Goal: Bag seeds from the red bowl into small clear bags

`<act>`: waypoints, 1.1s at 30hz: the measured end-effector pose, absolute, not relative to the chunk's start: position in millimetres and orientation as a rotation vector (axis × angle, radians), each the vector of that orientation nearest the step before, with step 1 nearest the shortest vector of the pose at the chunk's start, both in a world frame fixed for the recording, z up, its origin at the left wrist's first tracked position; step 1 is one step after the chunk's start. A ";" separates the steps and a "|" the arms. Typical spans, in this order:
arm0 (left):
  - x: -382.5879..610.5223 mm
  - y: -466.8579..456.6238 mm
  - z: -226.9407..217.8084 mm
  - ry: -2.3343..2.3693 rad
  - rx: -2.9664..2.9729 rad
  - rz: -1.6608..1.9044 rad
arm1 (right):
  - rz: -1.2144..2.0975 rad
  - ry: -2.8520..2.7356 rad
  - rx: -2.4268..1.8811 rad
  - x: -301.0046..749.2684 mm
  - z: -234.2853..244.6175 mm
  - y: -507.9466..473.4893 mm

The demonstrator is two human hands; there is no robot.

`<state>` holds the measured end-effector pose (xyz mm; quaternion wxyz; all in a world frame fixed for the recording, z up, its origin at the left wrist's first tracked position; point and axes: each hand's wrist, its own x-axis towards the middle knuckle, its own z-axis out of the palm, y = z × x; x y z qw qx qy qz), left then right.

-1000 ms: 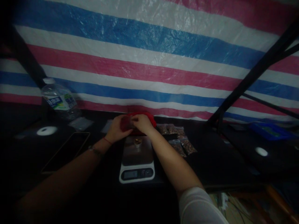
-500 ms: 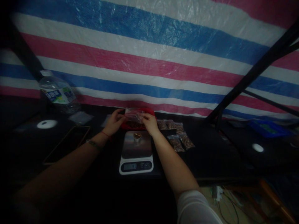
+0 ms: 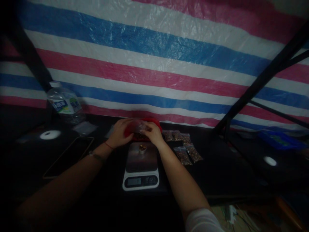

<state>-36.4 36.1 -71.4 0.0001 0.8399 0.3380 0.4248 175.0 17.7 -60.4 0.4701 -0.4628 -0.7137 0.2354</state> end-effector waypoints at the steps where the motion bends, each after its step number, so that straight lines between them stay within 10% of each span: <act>1: -35.8 33.6 -68.0 1.042 2.703 1.276 | 0.531 -1.805 -1.133 171.9 -56.4 17.9; 33: -33.8 32.0 -71.5 1.219 2.465 0.994 | 0.101 -2.463 -1.662 180.5 -65.8 40.9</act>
